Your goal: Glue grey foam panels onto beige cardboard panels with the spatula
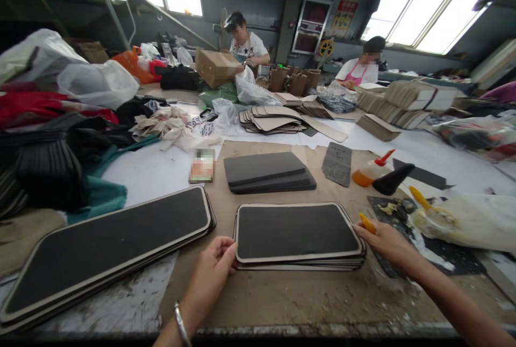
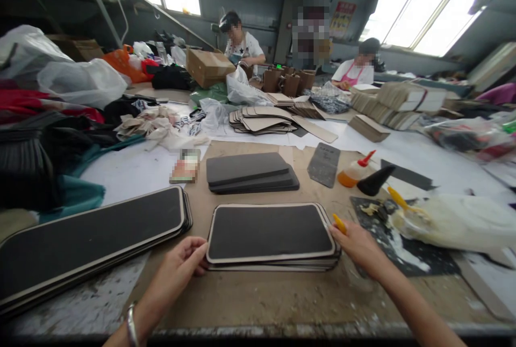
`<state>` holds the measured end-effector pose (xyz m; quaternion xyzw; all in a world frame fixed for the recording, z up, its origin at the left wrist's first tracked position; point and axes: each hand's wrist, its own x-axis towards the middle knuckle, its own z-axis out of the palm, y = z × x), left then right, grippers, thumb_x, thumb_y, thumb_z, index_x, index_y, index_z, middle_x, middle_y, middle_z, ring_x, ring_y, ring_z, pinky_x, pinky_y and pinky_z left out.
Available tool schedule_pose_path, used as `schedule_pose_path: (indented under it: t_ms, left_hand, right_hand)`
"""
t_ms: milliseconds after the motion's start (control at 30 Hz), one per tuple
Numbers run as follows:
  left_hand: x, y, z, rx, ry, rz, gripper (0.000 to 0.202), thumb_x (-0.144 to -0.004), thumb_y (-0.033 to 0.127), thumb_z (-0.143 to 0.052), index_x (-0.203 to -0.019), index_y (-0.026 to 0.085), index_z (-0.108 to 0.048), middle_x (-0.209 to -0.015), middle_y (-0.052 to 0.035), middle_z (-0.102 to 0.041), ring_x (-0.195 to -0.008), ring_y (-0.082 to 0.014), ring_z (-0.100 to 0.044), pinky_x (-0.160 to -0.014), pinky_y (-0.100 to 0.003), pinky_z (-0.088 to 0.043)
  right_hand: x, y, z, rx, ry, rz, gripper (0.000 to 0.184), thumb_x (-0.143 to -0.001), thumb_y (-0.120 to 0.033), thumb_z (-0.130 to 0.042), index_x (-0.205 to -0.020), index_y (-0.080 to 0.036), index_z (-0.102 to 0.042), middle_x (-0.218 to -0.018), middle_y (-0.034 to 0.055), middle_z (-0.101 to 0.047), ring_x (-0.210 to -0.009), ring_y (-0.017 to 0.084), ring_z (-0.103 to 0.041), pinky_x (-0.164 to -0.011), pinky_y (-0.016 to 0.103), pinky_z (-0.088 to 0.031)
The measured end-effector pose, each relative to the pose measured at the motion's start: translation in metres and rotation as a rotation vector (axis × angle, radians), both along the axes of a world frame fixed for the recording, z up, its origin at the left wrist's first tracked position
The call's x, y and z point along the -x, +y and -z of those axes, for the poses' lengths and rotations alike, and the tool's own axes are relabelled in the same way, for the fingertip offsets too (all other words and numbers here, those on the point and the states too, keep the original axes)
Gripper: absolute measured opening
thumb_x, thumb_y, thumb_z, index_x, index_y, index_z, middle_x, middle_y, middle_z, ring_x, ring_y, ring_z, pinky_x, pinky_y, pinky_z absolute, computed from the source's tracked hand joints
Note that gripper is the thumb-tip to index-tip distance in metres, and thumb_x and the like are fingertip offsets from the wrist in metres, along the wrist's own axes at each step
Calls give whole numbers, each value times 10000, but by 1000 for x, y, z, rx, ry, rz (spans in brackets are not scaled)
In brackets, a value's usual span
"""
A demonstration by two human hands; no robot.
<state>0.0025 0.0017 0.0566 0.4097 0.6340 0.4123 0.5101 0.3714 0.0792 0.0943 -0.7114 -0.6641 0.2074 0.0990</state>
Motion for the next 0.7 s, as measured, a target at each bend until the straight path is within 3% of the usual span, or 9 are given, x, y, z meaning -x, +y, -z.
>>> schedule_pose_path:
  t_ms: [133,267,367,700]
  left_hand:
    - [10,6,-2,66,-94,-28,432,-644,552,-599,-789,145,-579,-664,-17,-623,-564,-144,-599,-492,-239,-465]
    - [12,10,-6,181,-233,-79,508,-495,558,-724,-745,133,-600,-654,2,-623,-519,-120,-590,-449,-203,-445]
    - [11,12,-7,219,-263,-81,518,-438,548,-761,-698,124,-618,-635,-1,-625,-532,-122,-593,-451,-194,-456]
    - [10,14,-10,207,-272,-79,415,-450,495,-770,-604,141,-618,-561,18,-607,-492,-103,-570,-432,-178,-453]
  right_hand:
    - [16,-3,1,45,129,66,294,-702,-469,-507,-590,-198,-531,-550,9,-571,-559,166,-528,-531,249,-380]
    - [25,-4,15,202,249,113,305,-693,-458,-532,-557,-190,-479,-478,-30,-467,-471,116,-430,-474,235,-320]
    - [26,-3,25,199,272,110,314,-665,-458,-566,-546,-183,-472,-482,-38,-454,-484,104,-412,-471,223,-307]
    - [22,3,31,196,244,93,326,-643,-475,-574,-540,-180,-481,-495,-22,-464,-494,117,-427,-457,231,-303]
